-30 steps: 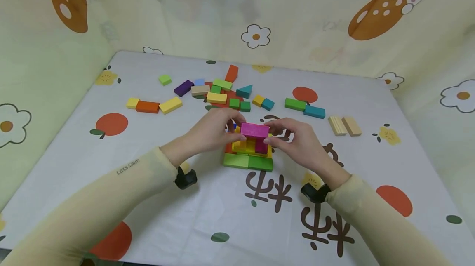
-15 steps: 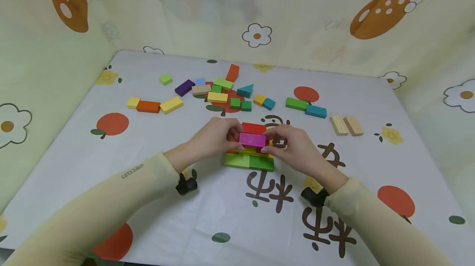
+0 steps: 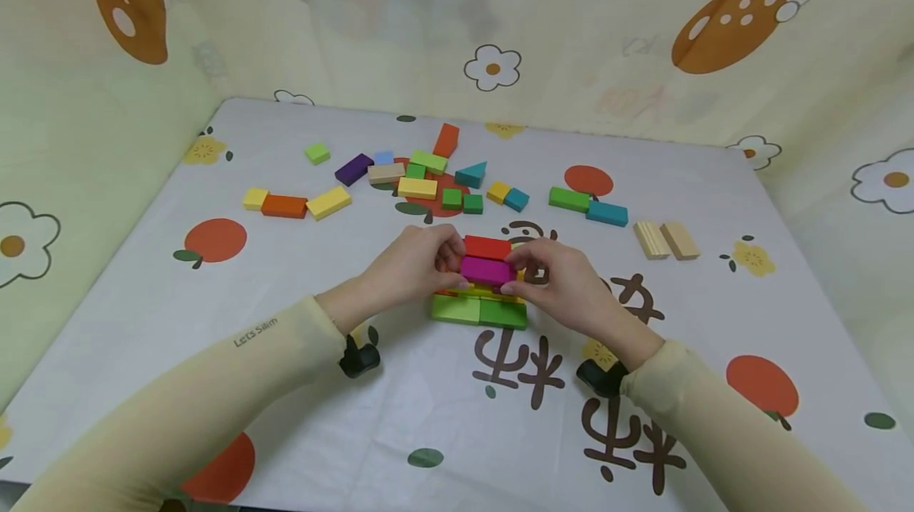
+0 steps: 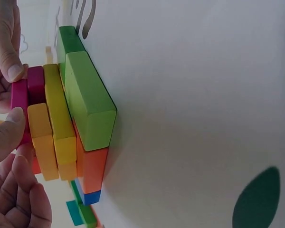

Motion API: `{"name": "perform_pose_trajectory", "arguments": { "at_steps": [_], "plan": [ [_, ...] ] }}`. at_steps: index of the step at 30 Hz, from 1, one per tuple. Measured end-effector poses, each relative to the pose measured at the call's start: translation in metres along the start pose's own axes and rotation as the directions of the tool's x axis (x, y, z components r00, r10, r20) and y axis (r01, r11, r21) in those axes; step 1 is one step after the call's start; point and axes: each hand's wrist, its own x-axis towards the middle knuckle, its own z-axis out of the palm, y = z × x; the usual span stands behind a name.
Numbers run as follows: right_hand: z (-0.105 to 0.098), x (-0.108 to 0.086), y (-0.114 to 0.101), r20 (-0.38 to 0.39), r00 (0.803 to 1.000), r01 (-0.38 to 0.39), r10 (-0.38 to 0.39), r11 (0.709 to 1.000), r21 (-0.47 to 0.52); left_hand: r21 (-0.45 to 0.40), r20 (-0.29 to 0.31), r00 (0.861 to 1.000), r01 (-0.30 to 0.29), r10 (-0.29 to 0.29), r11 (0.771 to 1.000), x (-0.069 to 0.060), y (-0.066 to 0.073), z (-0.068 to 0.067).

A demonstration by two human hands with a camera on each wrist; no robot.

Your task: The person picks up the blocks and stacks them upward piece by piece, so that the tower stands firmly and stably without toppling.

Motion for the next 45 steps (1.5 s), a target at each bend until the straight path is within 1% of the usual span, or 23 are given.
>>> {"name": "perform_pose_trajectory", "arguments": {
  "at_steps": [3,5,10,13,15,20,26,36,42,45],
  "plan": [
    [-0.001,0.001,0.000,-0.001,1.000,-0.012,0.012,1.000,0.002,-0.004,0.007,1.000,0.005,-0.005,1.000,0.001,-0.002,-0.002],
    [-0.001,0.002,0.001,0.004,1.000,-0.018,0.018,1.000,0.006,-0.012,0.020,1.000,0.022,-0.021,1.000,0.002,-0.004,-0.004],
    [-0.003,0.006,0.006,0.056,0.998,-0.019,0.018,1.000,0.012,-0.011,0.091,0.993,0.080,-0.079,0.997,0.009,-0.011,-0.010],
    [-0.004,0.007,0.007,0.093,0.995,-0.030,0.028,0.999,0.013,0.005,0.132,0.987,0.088,-0.088,0.996,0.010,-0.014,-0.012],
    [-0.003,0.008,0.008,0.106,0.994,-0.038,0.037,0.999,0.005,0.005,0.144,0.986,0.087,-0.087,0.996,0.011,-0.015,-0.012],
    [-0.004,0.008,0.009,0.097,0.994,-0.041,0.042,0.999,-0.013,-0.006,0.138,0.988,0.070,-0.068,0.998,0.013,-0.016,-0.012],
    [-0.005,0.008,0.010,0.091,0.995,-0.034,0.034,0.999,-0.006,0.003,0.130,0.990,0.053,-0.053,0.999,0.014,-0.015,-0.012],
    [-0.005,0.009,0.011,0.099,0.994,-0.044,0.043,0.999,0.004,0.012,0.130,0.990,0.060,-0.061,0.998,0.014,-0.012,-0.012],
    [-0.004,0.009,0.011,0.107,0.993,-0.058,0.056,0.998,0.017,0.007,0.136,0.988,0.072,-0.072,0.997,0.014,-0.013,-0.011],
    [-0.006,0.008,0.012,0.104,0.993,-0.064,0.061,0.998,0.022,0.002,0.136,0.988,0.069,-0.069,0.998,0.013,-0.015,-0.011]
  ]
}}
